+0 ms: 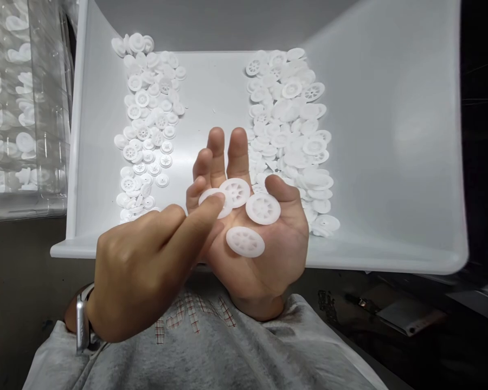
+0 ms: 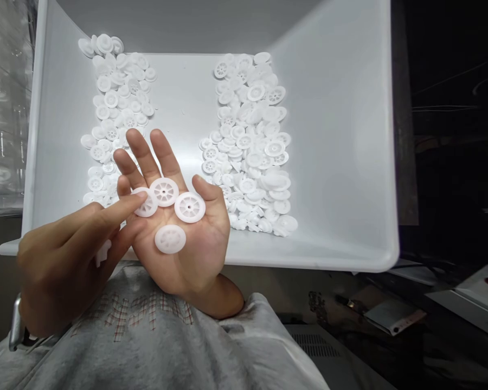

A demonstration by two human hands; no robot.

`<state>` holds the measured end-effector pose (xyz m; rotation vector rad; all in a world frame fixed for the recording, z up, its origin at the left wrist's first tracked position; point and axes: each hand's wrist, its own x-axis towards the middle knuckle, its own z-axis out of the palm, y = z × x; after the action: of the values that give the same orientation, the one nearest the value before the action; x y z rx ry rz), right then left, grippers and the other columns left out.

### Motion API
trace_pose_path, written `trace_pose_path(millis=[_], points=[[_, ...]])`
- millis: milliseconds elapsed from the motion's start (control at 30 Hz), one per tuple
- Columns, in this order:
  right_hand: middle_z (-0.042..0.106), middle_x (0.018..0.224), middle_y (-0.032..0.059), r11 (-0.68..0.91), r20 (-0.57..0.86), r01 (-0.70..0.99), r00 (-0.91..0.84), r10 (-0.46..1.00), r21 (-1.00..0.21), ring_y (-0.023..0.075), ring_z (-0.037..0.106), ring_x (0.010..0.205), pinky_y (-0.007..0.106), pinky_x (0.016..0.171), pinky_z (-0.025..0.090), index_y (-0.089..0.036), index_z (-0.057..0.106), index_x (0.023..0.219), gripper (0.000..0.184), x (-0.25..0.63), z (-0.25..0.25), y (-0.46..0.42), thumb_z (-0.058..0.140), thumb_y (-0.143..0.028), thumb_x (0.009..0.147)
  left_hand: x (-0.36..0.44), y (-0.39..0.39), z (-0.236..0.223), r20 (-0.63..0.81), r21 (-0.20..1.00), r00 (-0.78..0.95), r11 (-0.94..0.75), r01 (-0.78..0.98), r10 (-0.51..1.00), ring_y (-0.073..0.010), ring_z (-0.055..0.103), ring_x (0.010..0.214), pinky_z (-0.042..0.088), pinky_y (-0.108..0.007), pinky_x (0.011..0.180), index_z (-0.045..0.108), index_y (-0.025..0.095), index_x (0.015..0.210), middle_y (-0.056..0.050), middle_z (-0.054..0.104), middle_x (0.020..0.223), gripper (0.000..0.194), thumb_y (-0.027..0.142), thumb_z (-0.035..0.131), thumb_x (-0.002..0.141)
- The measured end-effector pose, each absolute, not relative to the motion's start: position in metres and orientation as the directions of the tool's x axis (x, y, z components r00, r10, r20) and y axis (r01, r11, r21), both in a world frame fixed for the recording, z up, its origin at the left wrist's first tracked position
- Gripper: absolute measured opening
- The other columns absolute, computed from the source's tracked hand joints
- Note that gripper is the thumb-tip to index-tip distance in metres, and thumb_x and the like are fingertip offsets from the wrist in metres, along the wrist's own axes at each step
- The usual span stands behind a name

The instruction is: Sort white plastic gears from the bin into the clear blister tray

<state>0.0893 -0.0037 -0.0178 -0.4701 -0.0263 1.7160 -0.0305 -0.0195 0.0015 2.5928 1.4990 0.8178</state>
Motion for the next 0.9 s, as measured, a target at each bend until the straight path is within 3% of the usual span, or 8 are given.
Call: trace_pose_path(millis=[100,267,400,600,800,900], points=[[0.067,0.119,-0.0034,-0.204,-0.285,-0.929,-0.115,0.952,-0.308,0.0099,0.064,0.11,0.023,0.089,0.056,-0.028,0.061,0.11,0.032,0.09,-0.018,-0.004,0.046,-0.039,0.084,-0.033,-0.022,0.003,0.419,0.308,0.375,-0.518,0.798,0.827,-0.0047,0.038,0.051,0.028,-0.024,0.048,0.067,0.021,0.11,0.008,0.053,0.059,0.026,0.018,0.068,0.084],[0.069,0.113,-0.0068,-0.17,-0.201,-0.923,-0.105,0.974,-0.344,0.0035,0.064,0.106,0.013,0.091,0.051,-0.026,0.064,0.106,0.034,0.089,-0.018,-0.003,0.039,-0.035,0.085,-0.035,-0.032,0.009,0.346,0.394,0.398,-0.517,0.76,0.85,-0.0037,0.034,0.05,0.026,-0.022,0.049,0.062,0.025,0.111,0.009,0.045,0.055,0.019,0.025,0.058,0.092],[0.069,0.112,-0.0086,-0.139,-0.158,-0.909,-0.082,0.984,-0.393,0.0048,0.065,0.107,0.016,0.093,0.051,-0.028,0.065,0.106,0.035,0.088,-0.02,-0.003,0.039,-0.036,0.083,-0.025,-0.035,0.009,0.373,0.505,0.443,-0.579,0.64,0.815,-0.0023,0.036,0.044,0.026,-0.02,0.041,0.067,0.025,0.094,0.011,0.051,0.054,0.014,0.014,0.062,0.086],[0.067,0.118,-0.0088,-0.12,-0.162,-0.881,-0.05,0.985,-0.458,0.0089,0.062,0.115,0.027,0.104,0.048,-0.031,0.064,0.107,0.036,0.087,-0.022,-0.004,0.036,-0.039,0.086,-0.018,-0.035,0.003,0.421,0.47,0.452,-0.615,0.633,0.787,-0.0033,0.038,0.044,0.028,-0.021,0.038,0.067,0.024,0.09,0.011,0.056,0.056,0.018,0.009,0.063,0.08],[0.068,0.115,-0.0078,-0.105,-0.085,-0.92,-0.079,0.993,-0.378,0.0047,0.064,0.11,0.014,0.096,0.049,-0.027,0.065,0.109,0.035,0.087,-0.027,-0.003,0.04,-0.037,0.086,-0.022,-0.035,0.004,0.43,0.449,0.468,-0.633,0.631,0.772,-0.0038,0.037,0.043,0.027,-0.021,0.038,0.068,0.022,0.091,0.01,0.054,0.055,0.016,0.01,0.064,0.081],[0.068,0.116,-0.0055,-0.108,-0.094,-0.918,-0.078,0.993,-0.381,0.0071,0.063,0.111,0.017,0.096,0.049,-0.026,0.065,0.109,0.036,0.087,-0.028,-0.003,0.041,-0.038,0.085,-0.027,-0.033,0.006,0.423,0.459,0.479,-0.638,0.619,0.769,-0.0033,0.039,0.045,0.028,-0.021,0.041,0.067,0.021,0.094,0.009,0.056,0.057,0.016,0.01,0.064,0.082]])
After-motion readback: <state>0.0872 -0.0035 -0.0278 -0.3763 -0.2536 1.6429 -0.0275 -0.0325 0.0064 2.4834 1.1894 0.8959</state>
